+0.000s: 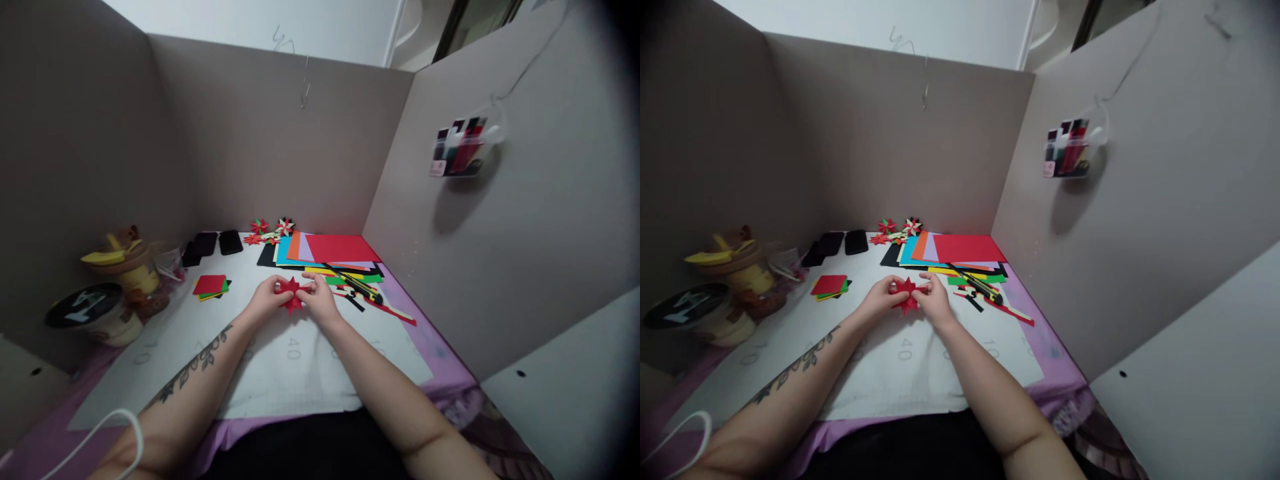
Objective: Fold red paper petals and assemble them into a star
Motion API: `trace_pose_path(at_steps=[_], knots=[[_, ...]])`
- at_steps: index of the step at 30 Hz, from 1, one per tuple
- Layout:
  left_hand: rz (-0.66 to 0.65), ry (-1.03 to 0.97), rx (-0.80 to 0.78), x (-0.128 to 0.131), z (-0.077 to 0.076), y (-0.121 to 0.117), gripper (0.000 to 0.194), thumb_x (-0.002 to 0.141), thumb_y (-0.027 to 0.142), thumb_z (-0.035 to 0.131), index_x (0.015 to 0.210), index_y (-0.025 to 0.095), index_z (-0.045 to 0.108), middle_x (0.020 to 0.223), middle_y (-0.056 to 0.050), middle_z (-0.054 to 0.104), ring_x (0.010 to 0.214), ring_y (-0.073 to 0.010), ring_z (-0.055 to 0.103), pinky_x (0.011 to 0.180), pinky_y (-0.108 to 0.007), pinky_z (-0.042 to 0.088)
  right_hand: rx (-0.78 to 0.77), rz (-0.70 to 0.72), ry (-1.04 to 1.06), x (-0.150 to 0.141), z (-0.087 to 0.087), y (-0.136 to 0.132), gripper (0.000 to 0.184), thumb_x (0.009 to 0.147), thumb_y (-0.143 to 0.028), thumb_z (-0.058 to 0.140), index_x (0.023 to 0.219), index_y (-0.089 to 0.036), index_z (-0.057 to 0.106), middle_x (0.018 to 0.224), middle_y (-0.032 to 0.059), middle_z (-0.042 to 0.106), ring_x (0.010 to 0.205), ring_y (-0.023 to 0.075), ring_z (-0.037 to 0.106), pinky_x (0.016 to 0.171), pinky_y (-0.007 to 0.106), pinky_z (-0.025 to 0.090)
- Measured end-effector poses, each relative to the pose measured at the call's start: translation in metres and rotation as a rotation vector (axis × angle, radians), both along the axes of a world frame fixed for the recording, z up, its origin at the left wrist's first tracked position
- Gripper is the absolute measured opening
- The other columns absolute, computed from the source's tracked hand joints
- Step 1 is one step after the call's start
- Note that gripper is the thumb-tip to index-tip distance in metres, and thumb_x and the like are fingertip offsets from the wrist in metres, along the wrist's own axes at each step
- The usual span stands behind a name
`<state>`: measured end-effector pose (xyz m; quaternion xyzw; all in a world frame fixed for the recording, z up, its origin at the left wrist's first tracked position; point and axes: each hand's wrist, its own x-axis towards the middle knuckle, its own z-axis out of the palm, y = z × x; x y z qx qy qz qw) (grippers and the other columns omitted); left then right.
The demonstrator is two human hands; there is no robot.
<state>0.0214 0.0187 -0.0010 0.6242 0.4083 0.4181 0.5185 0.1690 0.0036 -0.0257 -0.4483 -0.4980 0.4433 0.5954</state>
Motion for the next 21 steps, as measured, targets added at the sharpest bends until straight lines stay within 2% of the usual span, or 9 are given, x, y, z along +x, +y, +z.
trace_pose_path(at_steps=[6, 10, 13, 18, 21], knots=[[0.03, 0.11, 0.096, -0.0042, 0.0028, 0.0023, 0.033, 0.06, 0.016, 0.064, 0.092, 0.016, 0.056, 0.06, 0.001, 0.061, 0.048, -0.0129, 0.055, 0.045, -0.02, 0.038, -0.011, 0.062, -0.044, -0.0022, 0.0, -0.003, 0.039, 0.062, -0.019, 0.061, 0.101, -0.019, 0.052, 0.059, -0.0072, 0.052, 0.054, 0.0096, 0.052, 0.057, 0.023, 0.044], [0.059, 0.132, 0.155, -0.0062, 0.0023, 0.0038, 0.035, 0.057, 0.014, 0.064, 0.091, 0.017, 0.058, 0.063, 0.001, 0.061, 0.05, -0.0124, 0.054, 0.045, -0.02, 0.037, -0.033, 0.122, 0.033, -0.0044, 0.0008, -0.004, 0.041, 0.062, -0.02, 0.062, 0.102, -0.019, 0.051, 0.064, -0.0059, 0.055, 0.055, 0.0101, 0.054, 0.057, 0.023, 0.044], [0.051, 0.15, 0.191, -0.0054, 0.0036, 0.002, 0.037, 0.057, 0.015, 0.065, 0.093, 0.018, 0.058, 0.067, 0.001, 0.061, 0.054, -0.0122, 0.054, 0.048, -0.02, 0.038, -0.023, 0.087, 0.04, -0.0048, 0.0007, -0.0032, 0.037, 0.062, -0.021, 0.062, 0.098, -0.019, 0.052, 0.061, -0.007, 0.053, 0.052, 0.0087, 0.051, 0.053, 0.021, 0.042], [0.045, 0.041, 0.014, -0.0004, 0.0077, -0.0027, 0.059, 0.057, 0.017, 0.069, 0.112, 0.017, 0.048, 0.061, 0.005, 0.057, 0.048, -0.01, 0.053, 0.046, -0.019, 0.038, -0.031, -0.02, 0.139, -0.0029, -0.0002, 0.0014, 0.03, 0.06, -0.024, 0.065, 0.086, -0.019, 0.05, 0.056, -0.0074, 0.053, 0.047, 0.0087, 0.05, 0.048, 0.02, 0.04], [0.009, -0.081, -0.112, 0.0018, 0.0061, -0.0027, 0.06, 0.06, 0.02, 0.069, 0.114, 0.017, 0.044, 0.059, 0.005, 0.057, 0.047, -0.0101, 0.054, 0.047, -0.019, 0.04, -0.057, -0.013, 0.219, -0.0015, 0.0007, 0.0032, 0.033, 0.058, -0.025, 0.067, 0.085, -0.019, 0.049, 0.054, -0.0076, 0.055, 0.046, 0.0091, 0.052, 0.049, 0.02, 0.041]])
